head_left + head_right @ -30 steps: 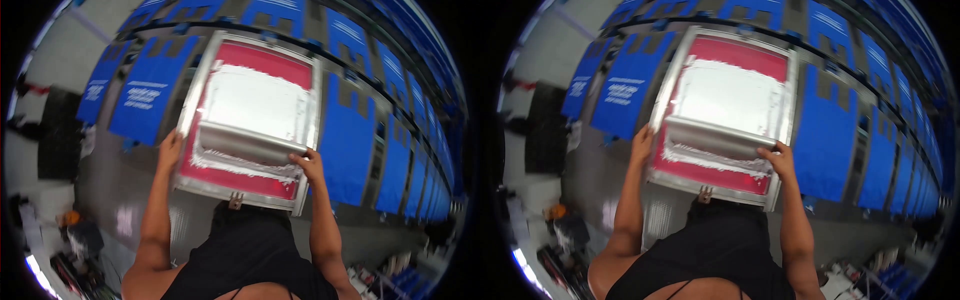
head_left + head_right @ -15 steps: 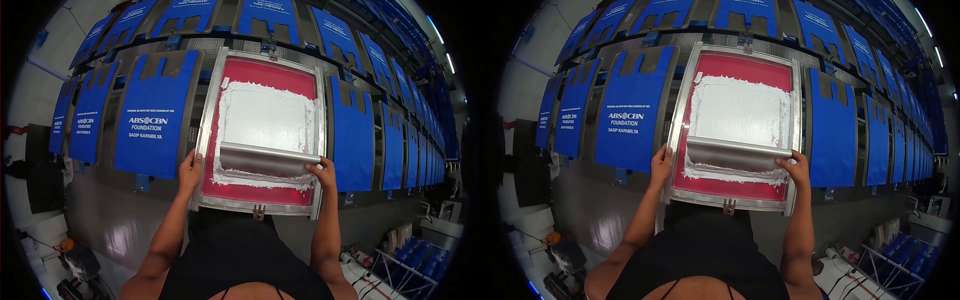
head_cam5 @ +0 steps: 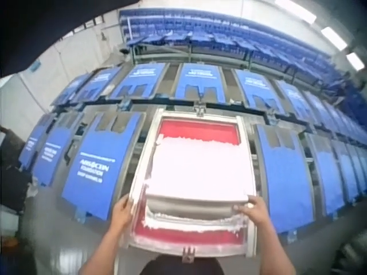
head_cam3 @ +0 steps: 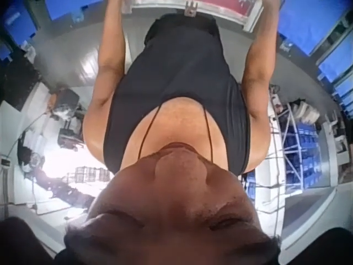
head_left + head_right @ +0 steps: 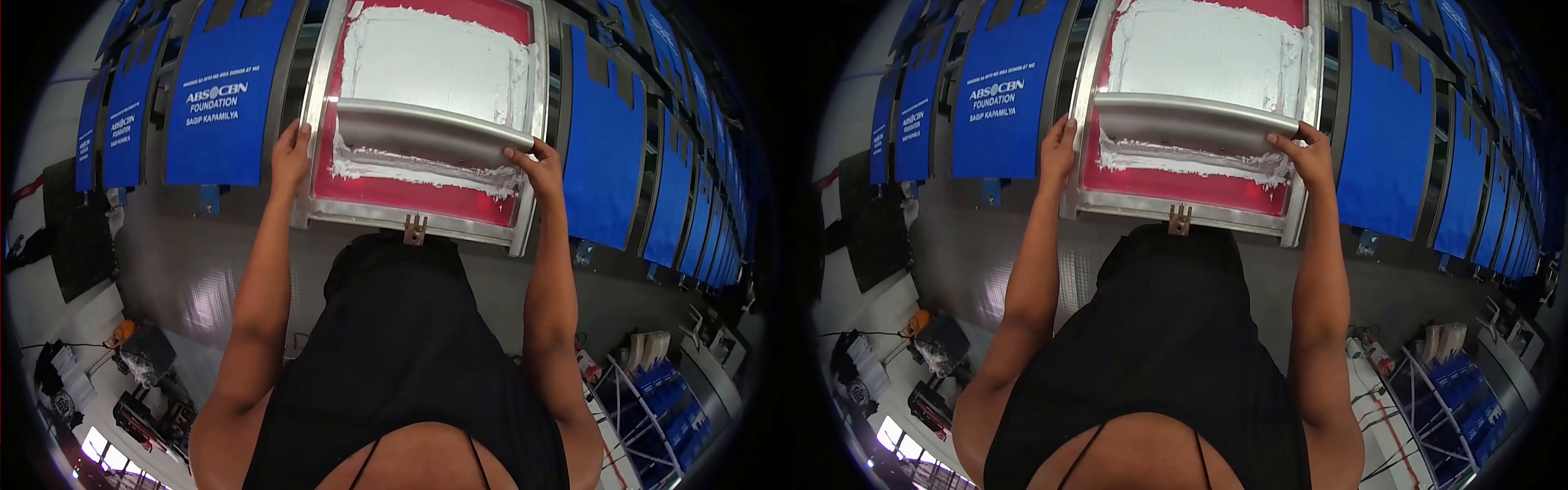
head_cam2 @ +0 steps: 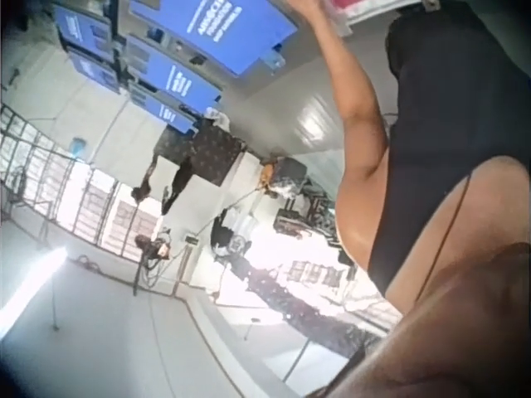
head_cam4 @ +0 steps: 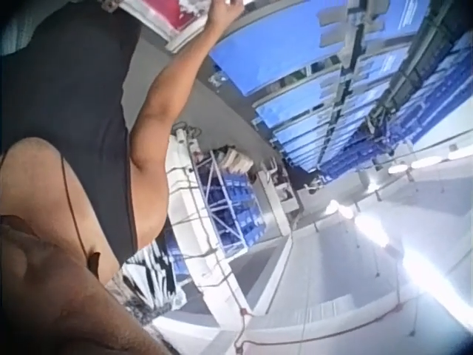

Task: Manually applying white ink to shirts using a screen printing frame and squeegee at multiple print stations.

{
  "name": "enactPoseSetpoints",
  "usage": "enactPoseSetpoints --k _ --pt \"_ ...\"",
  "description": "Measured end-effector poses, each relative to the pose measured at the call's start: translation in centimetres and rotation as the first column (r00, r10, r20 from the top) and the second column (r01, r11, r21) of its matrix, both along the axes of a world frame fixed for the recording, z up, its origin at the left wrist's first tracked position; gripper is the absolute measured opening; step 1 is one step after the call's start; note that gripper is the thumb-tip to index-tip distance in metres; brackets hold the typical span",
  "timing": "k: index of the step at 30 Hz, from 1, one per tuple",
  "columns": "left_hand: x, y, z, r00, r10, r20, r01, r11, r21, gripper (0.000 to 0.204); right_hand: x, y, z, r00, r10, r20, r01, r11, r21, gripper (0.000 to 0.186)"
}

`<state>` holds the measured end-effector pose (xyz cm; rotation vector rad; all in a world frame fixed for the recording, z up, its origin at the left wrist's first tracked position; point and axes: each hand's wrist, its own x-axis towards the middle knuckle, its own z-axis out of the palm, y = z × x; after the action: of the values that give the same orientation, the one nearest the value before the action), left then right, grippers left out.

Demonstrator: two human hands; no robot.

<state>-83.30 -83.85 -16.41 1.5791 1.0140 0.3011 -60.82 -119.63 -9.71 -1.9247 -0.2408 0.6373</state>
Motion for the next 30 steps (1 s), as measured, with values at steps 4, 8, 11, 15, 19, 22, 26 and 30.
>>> enactPoseSetpoints --k 4,8,11,15,19,22,26,30 --pt "-0.5 0.4 -2.1 0.998 -0.011 0.062 0.012 1.0 -0.013 0.055 -1.2 0.2 -0.6 0.999 -0.035 -0.014 0.035 0.999 0.0 0.034" --pt "-1.5 0.0 -2.9 0.998 -0.051 0.035 0.049 0.997 0.055 0.056 -1.8 -0.2 -0.9 0.999 -0.036 0.011 0.035 0.999 0.007 0.036" --pt "-1.7 -0.1 -3.8 0.999 -0.035 -0.022 0.037 0.996 0.081 0.054 -1.7 -0.5 -1.3 0.999 -0.026 0.022 0.026 1.0 0.012 0.037" --pt "-1.6 -0.3 -3.5 0.999 -0.008 0.038 0.009 1.0 -0.022 0.052 -1.6 -0.5 -1.6 1.0 -0.018 0.026 0.017 0.999 0.029 0.038" --pt "-1.4 -0.3 -3.3 1.0 -0.014 0.012 0.014 0.998 0.054 0.051 -1.7 -0.6 -1.5 0.999 -0.025 0.049 0.024 0.999 0.023 0.039" --pt "-1.4 0.1 -3.5 0.999 0.002 0.034 -0.001 1.0 -0.002 0.051 -1.8 -0.6 -1.7 0.999 -0.023 0.033 0.022 0.999 0.043 0.037" --pt "-1.6 0.0 -3.4 0.999 -0.03 -0.028 0.032 0.997 0.069 0.052 -1.7 -0.7 -1.2 0.999 0.007 0.034 -0.008 1.0 0.012 0.033" --pt "-1.2 -0.2 -2.4 0.997 -0.045 -0.069 0.05 0.996 0.077 0.053 -1.6 -1.0 -1.2 0.999 0.046 0.014 -0.046 0.999 -0.003 0.032"
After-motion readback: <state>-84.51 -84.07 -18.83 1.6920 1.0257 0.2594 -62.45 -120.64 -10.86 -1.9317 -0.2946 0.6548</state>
